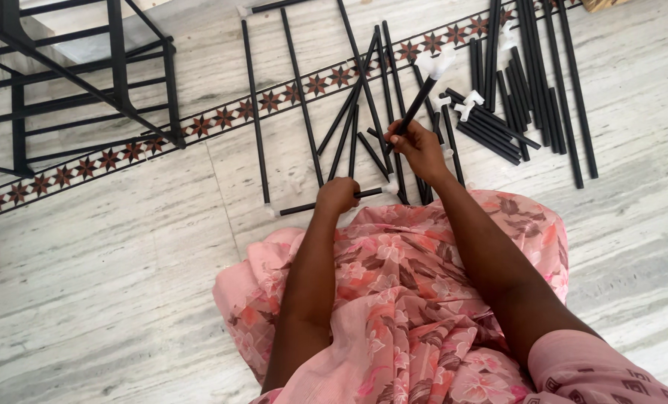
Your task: The person sits on the floor and repeatedly picks up black rods and white plastic connectors. They insert the connectors into the ends of the rods to form short assemblies, then place the completed units on the floor.
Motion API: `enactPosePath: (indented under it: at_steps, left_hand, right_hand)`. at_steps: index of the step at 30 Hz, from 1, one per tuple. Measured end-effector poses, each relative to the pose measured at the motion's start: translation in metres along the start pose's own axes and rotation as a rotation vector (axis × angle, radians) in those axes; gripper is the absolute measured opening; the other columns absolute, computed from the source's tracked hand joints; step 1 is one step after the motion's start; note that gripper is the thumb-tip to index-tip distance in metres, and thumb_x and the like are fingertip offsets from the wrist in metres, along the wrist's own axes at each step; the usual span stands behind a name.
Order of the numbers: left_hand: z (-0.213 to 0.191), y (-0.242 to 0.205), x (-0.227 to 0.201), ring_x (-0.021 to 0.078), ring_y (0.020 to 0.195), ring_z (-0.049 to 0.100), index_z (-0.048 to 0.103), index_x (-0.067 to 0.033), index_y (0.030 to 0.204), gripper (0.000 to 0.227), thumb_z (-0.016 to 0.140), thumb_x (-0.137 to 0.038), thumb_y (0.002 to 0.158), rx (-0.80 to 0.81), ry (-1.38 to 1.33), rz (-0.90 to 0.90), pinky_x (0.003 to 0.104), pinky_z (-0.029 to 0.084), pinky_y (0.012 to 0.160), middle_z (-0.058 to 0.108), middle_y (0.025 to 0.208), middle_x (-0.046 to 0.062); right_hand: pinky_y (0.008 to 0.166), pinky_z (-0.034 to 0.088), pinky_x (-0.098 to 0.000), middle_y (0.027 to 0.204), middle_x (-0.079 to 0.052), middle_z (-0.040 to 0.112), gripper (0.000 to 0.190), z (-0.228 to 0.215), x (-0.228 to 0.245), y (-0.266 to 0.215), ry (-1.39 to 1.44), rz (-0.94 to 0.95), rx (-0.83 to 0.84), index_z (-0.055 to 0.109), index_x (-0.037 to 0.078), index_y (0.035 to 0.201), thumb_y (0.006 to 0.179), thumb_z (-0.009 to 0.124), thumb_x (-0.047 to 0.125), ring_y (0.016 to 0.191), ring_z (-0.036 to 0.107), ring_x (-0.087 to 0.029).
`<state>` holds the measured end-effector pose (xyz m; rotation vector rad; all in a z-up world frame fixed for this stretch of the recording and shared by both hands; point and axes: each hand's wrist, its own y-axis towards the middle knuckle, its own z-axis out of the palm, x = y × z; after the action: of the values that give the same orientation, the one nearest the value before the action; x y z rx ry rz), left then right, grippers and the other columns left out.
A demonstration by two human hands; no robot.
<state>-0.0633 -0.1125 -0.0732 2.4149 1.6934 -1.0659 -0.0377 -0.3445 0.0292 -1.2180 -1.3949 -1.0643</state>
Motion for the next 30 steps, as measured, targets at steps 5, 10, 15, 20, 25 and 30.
enactPosePath:
  at_steps: [5, 10, 15, 20, 25, 30]
  left_hand:
    - [-0.026, -0.01, -0.015, 0.0334, 0.092, 0.072, 0.076, -0.0146, 0.11, 0.036, 0.08, -0.017, 0.075, -0.015, -0.133, 0.128, 0.044, 0.056, 0.08, 0.075, 0.098, 0.013]
    - [-0.085, -0.051, -0.068, 0.0324, 0.085, 0.07, 0.076, -0.0132, 0.101, 0.028, 0.078, -0.037, 0.087, -0.128, -0.103, 0.083, 0.046, 0.053, 0.075, 0.074, 0.087, 0.011]
    - [-0.133, -0.095, -0.083, 0.0293, 0.081, 0.069, 0.075, -0.015, 0.095, 0.018, 0.075, -0.032, 0.091, -0.241, -0.015, 0.183, 0.044, 0.052, 0.071, 0.073, 0.085, 0.006]
    - [-0.152, -0.109, -0.08, 0.0222, 0.095, 0.069, 0.077, -0.0181, 0.095, 0.009, 0.077, -0.017, 0.086, -0.28, 0.006, 0.418, 0.039, 0.052, 0.077, 0.072, 0.104, -0.004]
    - [-0.158, -0.111, -0.081, 0.0194, 0.13, 0.052, 0.079, -0.0184, 0.077, 0.006, 0.08, -0.013, 0.075, -0.267, 0.199, 0.388, 0.045, 0.032, 0.109, 0.07, 0.122, -0.012]
    - [-0.158, -0.106, -0.064, 0.0275, 0.15, 0.031, 0.08, -0.0207, 0.073, 0.013, 0.08, -0.007, 0.073, -0.447, 0.209, 0.258, 0.055, 0.014, 0.12, 0.064, 0.138, -0.007]
  right_hand:
    - [0.086, 0.057, -0.0252, 0.108, -0.001, 0.073, 0.017, -0.002, 0.012, -0.002, 0.044, -0.011, -0.024, 0.063, 0.006, 0.121, 0.104, 0.064, 0.009, 0.104, 0.067, -0.01]
    - [0.078, 0.062, -0.0273, 0.092, 0.0, 0.067, 0.009, -0.024, 0.024, 0.001, 0.175, -0.24, -0.301, 0.061, 0.007, 0.111, 0.106, 0.064, 0.013, 0.085, 0.071, -0.011]
    - [0.049, 0.04, -0.0239, 0.08, -0.001, 0.059, 0.006, -0.063, 0.035, -0.001, 0.341, -0.263, -0.465, 0.06, 0.007, 0.107, 0.109, 0.066, 0.006, 0.058, 0.052, -0.007]
    - [0.05, 0.04, -0.023, 0.098, -0.002, 0.064, 0.021, -0.059, 0.034, -0.003, 0.153, -0.121, -0.46, 0.063, 0.007, 0.118, 0.101, 0.066, -0.003, 0.062, 0.055, -0.004]
    - [0.069, 0.053, -0.0202, 0.126, -0.003, 0.064, 0.05, -0.05, 0.032, -0.002, 0.021, -0.119, -0.267, 0.06, 0.01, 0.133, 0.09, 0.057, -0.014, 0.08, 0.064, -0.005]
    - [0.069, 0.053, -0.0226, 0.117, -0.001, 0.068, 0.031, -0.04, 0.02, 0.0, -0.142, -0.065, -0.028, 0.064, 0.008, 0.118, 0.093, 0.063, -0.011, 0.091, 0.065, -0.006]
